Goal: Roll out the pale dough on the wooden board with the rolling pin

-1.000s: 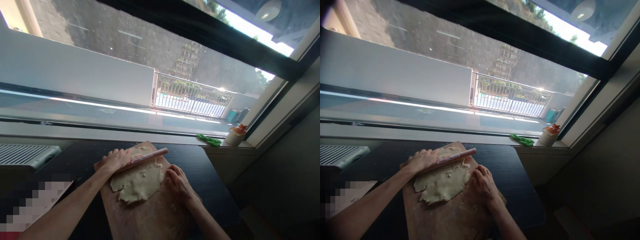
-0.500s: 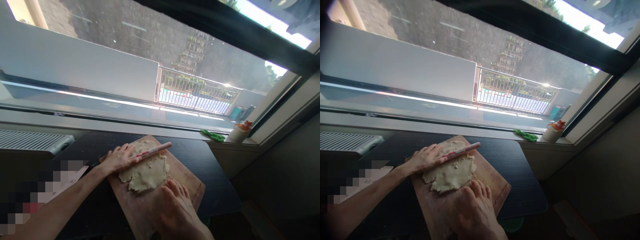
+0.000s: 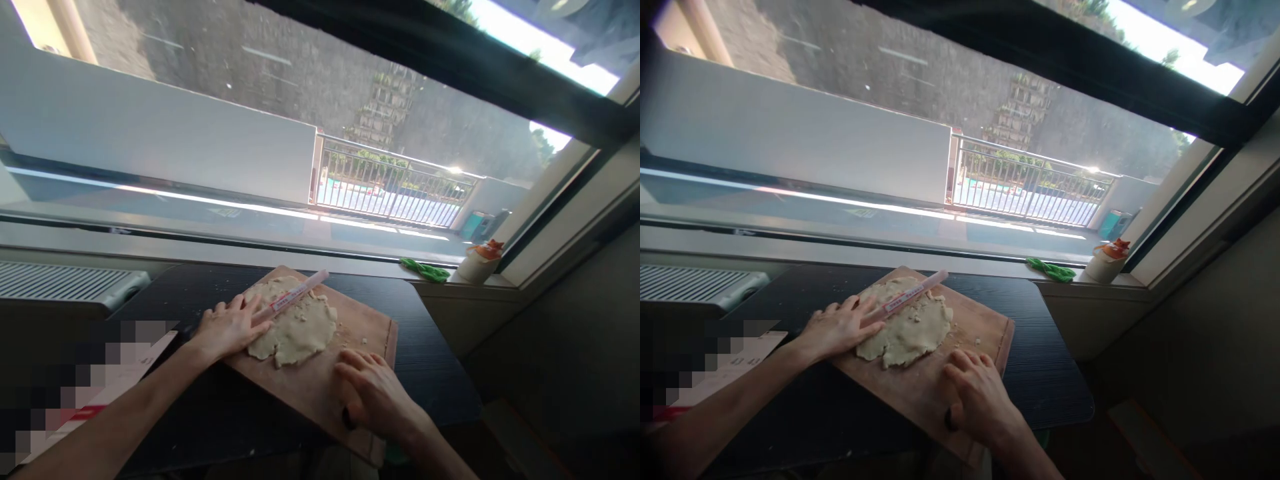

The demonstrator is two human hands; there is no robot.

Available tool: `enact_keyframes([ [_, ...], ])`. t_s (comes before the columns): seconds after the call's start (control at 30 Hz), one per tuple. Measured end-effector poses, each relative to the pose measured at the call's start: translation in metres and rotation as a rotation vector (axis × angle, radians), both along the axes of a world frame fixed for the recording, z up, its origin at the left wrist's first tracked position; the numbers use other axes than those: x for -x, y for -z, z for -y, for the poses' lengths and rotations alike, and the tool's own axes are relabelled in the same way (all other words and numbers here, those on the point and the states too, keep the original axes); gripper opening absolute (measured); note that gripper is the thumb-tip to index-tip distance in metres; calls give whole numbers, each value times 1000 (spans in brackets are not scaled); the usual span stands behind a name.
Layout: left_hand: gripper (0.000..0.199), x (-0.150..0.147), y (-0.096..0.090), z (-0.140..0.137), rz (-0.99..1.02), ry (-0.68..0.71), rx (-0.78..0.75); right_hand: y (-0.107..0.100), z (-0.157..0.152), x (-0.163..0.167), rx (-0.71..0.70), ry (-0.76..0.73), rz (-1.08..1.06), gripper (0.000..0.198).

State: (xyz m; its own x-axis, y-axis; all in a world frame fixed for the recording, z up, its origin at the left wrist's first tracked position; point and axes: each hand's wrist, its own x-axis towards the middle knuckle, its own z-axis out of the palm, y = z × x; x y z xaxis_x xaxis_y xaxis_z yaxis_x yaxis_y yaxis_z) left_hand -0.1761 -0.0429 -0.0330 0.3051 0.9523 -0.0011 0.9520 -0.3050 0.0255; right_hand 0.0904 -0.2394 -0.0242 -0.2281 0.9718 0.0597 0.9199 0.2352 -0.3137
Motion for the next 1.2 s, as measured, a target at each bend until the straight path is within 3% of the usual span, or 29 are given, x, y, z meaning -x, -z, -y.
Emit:
enact_keyframes([
  [0.17, 62, -2, 1, 56, -47, -1, 32, -5, -36, -68, -46, 114, 138, 50],
  [0.27, 49, 1, -4, 73, 17, 99, 53, -14, -58, -81, -19, 189, 203, 45],
  [0.43, 37, -8, -29, 36, 130, 210, 77, -38, -102, -34, -209, 76, 26, 31],
  [0.6, 41, -16, -45, -2, 288, 368, 54, -15, -138, 17, -186, -55, -99, 31],
  [0.7, 35, 0, -35, 7, 403, 141, -70, 4, -142, 20, -213, -4, -74, 24],
  [0.8, 35, 15, -16, 26, 367, -97, 22, 8, -139, 15, -220, 72, -108, 22],
  [0.9, 34, 12, -5, 37, 348, -150, 111, 2, -138, 12, -180, 170, -168, 25],
  [1.07, 50, -18, -6, 28, 302, -215, 38, 0, -142, 13, -115, 169, -103, 28],
  [1.2, 32, -18, -2, 18, 325, -195, 66, 4, -143, 14, -118, 183, -79, 27],
])
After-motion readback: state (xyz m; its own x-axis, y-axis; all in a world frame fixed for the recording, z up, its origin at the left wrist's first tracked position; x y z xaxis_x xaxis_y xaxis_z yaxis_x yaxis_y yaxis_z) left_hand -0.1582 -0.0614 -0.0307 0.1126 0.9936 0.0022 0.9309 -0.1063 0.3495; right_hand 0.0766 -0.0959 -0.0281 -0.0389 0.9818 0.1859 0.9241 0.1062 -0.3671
